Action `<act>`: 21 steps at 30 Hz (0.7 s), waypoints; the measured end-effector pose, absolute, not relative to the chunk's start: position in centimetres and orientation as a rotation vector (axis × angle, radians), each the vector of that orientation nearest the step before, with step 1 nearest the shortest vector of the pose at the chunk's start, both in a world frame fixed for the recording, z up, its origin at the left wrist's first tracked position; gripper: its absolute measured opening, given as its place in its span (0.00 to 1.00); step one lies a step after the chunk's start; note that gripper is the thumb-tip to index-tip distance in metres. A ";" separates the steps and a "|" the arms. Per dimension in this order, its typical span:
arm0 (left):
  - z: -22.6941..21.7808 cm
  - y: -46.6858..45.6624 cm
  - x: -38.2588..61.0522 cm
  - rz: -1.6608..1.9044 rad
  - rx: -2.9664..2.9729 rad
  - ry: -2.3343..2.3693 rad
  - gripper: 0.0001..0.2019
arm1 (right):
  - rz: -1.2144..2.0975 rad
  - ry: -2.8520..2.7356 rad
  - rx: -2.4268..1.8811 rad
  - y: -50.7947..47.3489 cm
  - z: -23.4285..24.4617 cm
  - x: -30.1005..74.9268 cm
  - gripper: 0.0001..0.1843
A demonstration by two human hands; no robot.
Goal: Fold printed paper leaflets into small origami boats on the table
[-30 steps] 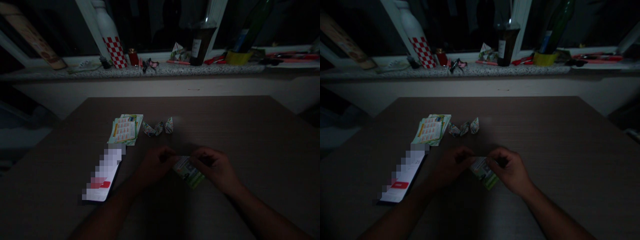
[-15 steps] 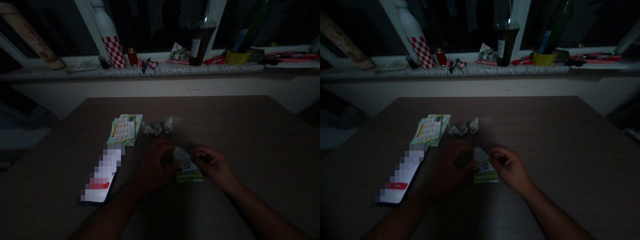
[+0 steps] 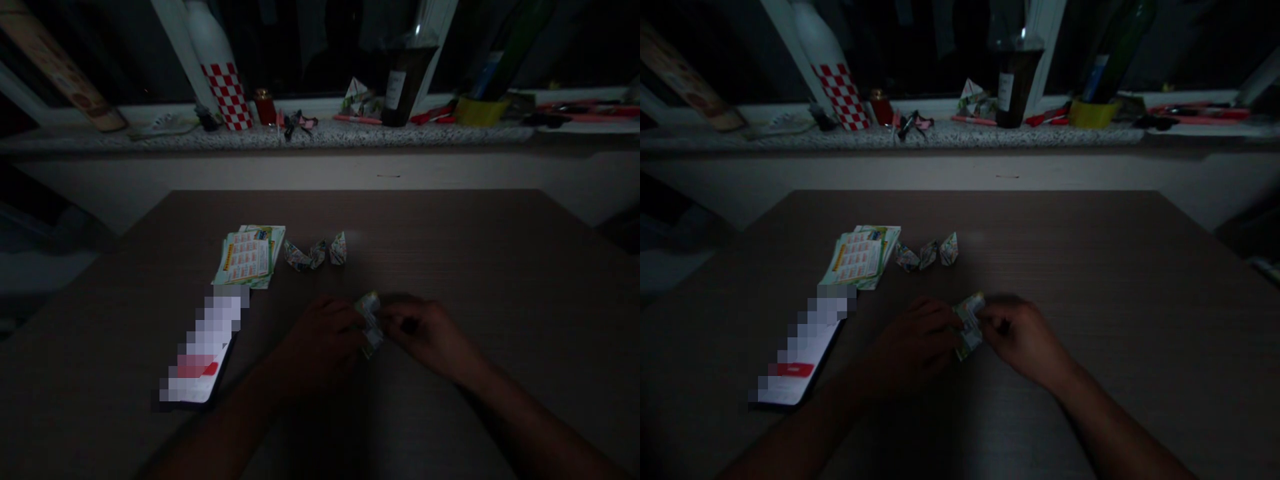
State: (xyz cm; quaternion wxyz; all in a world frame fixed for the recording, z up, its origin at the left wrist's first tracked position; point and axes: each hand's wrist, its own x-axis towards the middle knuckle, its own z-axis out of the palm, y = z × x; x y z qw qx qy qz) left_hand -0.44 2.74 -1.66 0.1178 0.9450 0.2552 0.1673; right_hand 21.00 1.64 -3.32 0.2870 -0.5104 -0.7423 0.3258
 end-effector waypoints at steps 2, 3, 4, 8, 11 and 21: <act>-1.5 2.9 -0.7 0.422 2.728 0.767 0.07 | 0.755 -2.105 -1.328 1.8 -3.1 21.2 0.06; -1.4 3.0 -0.8 0.391 2.710 0.776 0.08 | 0.696 -2.151 -1.304 1.9 -3.1 21.3 0.05; -1.4 3.0 -0.9 0.367 2.692 0.783 0.09 | 0.642 -2.186 -1.274 2.0 -3.1 21.4 0.04; -1.2 3.2 -1.0 0.311 2.627 0.806 0.11 | 0.533 -2.271 -1.142 2.3 -3.9 21.5 0.10; -1.0 3.3 -1.2 0.305 2.588 0.829 0.11 | 0.561 -2.291 -1.119 2.3 -4.3 21.4 0.13; -1.1 4.0 -1.6 0.331 2.496 0.823 0.06 | 0.600 -2.314 -1.182 1.9 -4.0 21.2 0.16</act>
